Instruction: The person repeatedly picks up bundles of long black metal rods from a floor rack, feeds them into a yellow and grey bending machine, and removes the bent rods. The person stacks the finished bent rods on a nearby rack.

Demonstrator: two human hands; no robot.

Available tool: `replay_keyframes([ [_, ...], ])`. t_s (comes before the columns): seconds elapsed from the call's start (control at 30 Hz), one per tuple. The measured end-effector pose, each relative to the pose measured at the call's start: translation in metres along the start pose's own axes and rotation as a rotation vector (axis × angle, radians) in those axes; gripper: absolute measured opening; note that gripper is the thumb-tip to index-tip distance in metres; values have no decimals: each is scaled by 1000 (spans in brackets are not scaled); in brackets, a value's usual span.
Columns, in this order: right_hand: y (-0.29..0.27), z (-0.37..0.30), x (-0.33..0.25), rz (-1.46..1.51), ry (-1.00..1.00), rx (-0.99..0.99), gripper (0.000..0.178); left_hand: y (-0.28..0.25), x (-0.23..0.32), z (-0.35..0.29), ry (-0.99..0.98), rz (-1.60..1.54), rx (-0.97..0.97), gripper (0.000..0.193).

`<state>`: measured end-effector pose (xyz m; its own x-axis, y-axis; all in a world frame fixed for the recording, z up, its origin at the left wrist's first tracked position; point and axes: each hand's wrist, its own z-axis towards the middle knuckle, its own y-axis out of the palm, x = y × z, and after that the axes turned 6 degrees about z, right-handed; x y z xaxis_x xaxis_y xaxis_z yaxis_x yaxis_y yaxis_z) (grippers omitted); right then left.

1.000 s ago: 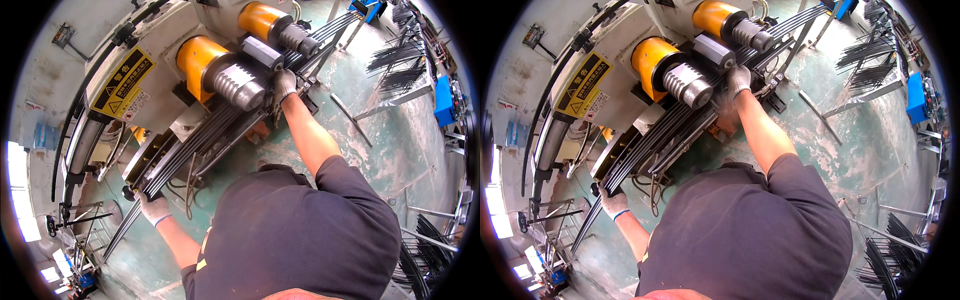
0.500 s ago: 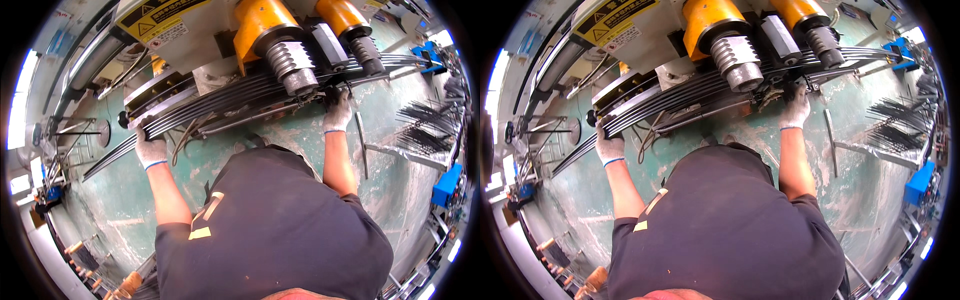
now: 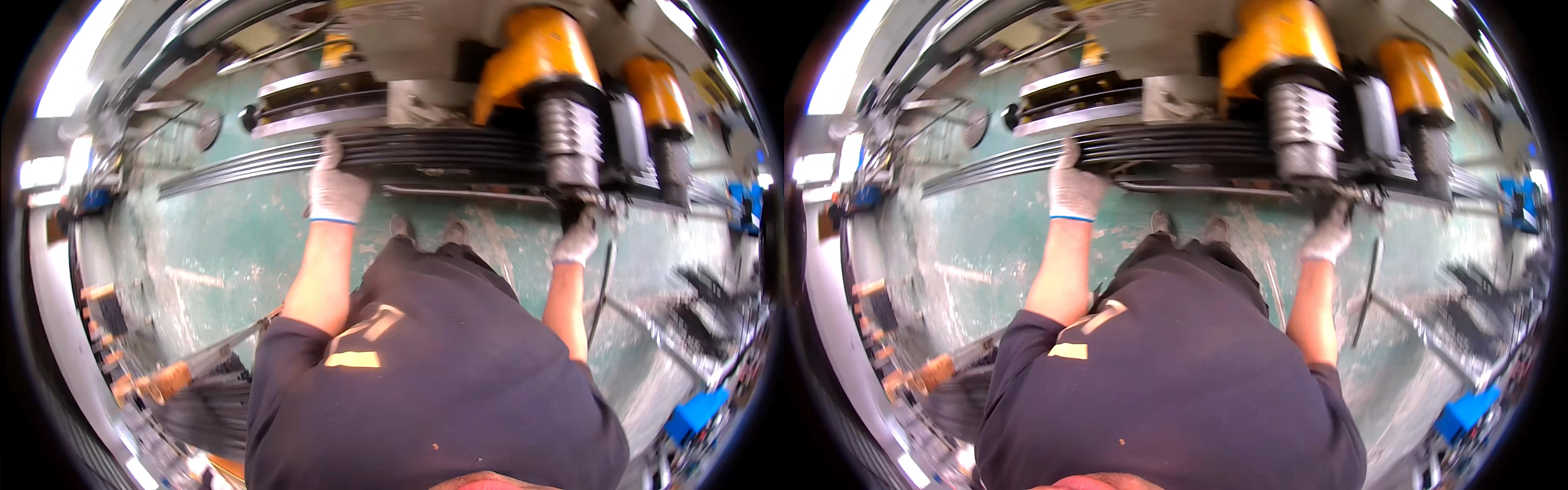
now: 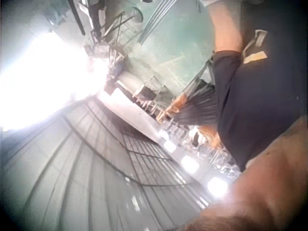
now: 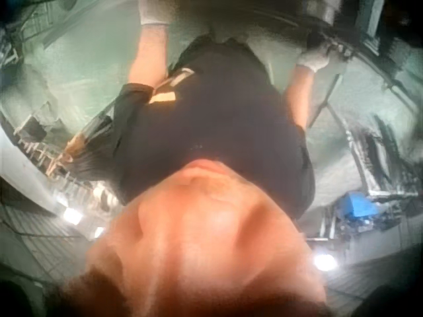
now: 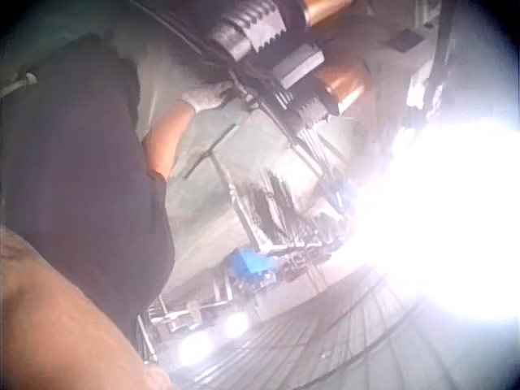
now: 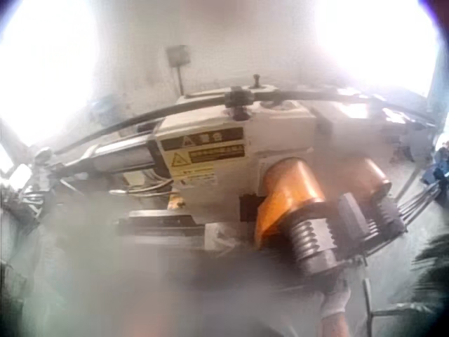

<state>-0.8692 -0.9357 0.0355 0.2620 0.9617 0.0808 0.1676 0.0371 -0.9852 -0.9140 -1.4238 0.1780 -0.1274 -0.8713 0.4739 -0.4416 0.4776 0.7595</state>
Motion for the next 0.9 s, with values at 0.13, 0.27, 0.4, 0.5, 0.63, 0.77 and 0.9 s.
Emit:
replay_keyframes([
  [0.13,37,-11,6,1412,298,132,37,-15,34,-4,111,-38,21,59],
  [0.27,30,-54,-28,1783,778,166,30,-68,128,-13,213,-178,-62,64],
  [0.4,67,-92,-49,1785,845,81,32,-160,254,0,421,-194,177,58],
  [0.5,106,-123,-73,1852,885,-30,31,-235,352,11,506,-109,226,54],
  [0.63,153,-161,-90,1874,833,-215,27,-289,441,13,594,-16,441,51],
  [0.77,150,-195,-113,1935,777,-298,28,-320,498,19,591,-8,541,42],
  [0.9,165,-214,-104,1835,800,-308,24,-301,505,37,526,155,402,33],
])
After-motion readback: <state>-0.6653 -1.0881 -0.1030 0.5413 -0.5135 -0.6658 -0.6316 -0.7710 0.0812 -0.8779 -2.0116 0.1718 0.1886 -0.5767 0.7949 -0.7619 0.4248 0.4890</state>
